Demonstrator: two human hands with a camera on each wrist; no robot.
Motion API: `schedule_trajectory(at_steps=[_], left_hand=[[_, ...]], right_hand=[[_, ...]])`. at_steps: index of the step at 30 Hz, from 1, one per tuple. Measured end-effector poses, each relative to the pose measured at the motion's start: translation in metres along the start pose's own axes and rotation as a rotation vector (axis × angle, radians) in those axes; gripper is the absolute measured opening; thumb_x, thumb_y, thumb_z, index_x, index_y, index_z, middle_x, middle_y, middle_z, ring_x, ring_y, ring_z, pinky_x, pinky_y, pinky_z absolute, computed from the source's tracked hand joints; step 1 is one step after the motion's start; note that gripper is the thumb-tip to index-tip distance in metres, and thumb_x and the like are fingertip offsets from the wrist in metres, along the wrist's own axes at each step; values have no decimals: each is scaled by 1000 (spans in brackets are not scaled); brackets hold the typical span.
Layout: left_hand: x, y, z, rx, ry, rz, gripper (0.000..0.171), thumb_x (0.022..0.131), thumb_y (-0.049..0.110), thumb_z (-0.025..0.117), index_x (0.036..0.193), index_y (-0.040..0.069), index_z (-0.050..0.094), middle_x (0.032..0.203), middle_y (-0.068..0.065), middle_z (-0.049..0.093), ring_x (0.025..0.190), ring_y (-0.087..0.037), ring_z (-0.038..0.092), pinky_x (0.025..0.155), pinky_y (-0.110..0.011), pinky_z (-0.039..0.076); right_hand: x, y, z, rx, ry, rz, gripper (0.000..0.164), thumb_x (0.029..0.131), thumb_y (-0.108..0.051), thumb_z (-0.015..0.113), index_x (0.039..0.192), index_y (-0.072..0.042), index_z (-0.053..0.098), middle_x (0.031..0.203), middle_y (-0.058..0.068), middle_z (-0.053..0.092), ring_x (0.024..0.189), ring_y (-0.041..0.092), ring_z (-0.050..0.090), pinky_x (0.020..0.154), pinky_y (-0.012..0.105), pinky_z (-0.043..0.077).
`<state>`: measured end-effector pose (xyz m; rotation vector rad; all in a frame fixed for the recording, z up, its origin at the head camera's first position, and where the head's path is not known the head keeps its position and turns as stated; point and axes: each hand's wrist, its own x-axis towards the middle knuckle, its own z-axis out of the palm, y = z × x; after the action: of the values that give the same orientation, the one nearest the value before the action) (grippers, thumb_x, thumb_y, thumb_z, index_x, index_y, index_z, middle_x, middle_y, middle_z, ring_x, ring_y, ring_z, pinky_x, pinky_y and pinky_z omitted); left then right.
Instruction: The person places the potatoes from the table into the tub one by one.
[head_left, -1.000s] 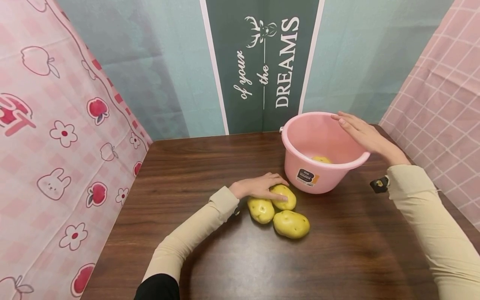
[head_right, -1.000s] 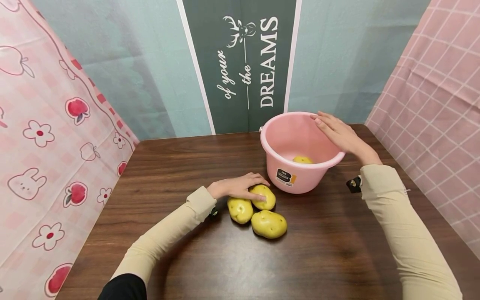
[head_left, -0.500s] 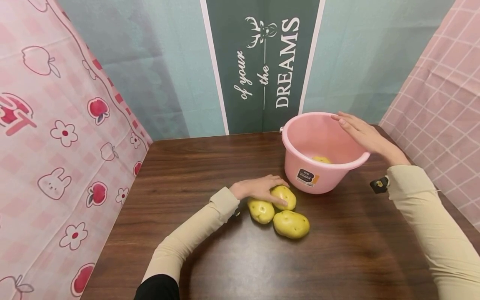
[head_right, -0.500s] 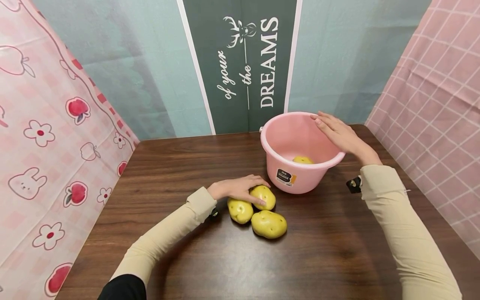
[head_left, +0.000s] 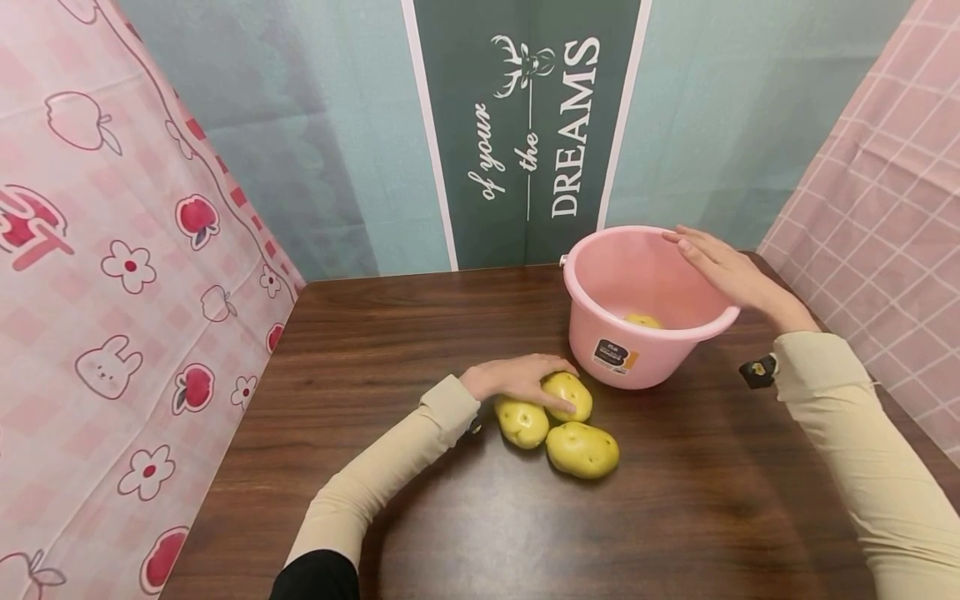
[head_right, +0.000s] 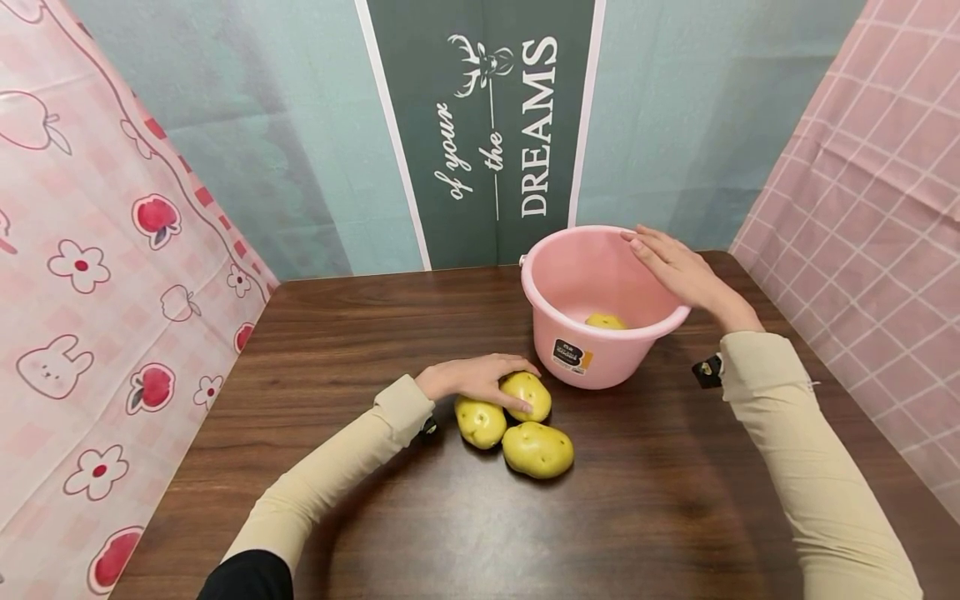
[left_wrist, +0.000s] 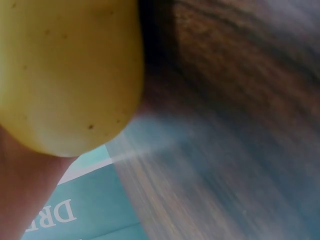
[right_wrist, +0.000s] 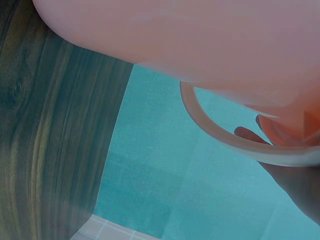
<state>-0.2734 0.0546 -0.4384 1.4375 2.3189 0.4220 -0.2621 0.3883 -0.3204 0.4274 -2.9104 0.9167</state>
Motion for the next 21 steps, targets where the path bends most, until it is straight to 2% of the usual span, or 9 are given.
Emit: schedule_trajectory(at_steps=[21], left_hand=[[0, -1, -1, -6, 27, 20, 68, 76, 68, 56, 127, 24, 48, 125, 9, 49, 116, -6, 45, 99, -23, 35]], right_hand=[[1, 1, 0, -4, -9, 10, 49, 101, -37, 24, 146, -17, 31, 153, 17, 15, 139, 41, 8, 102, 68, 5]])
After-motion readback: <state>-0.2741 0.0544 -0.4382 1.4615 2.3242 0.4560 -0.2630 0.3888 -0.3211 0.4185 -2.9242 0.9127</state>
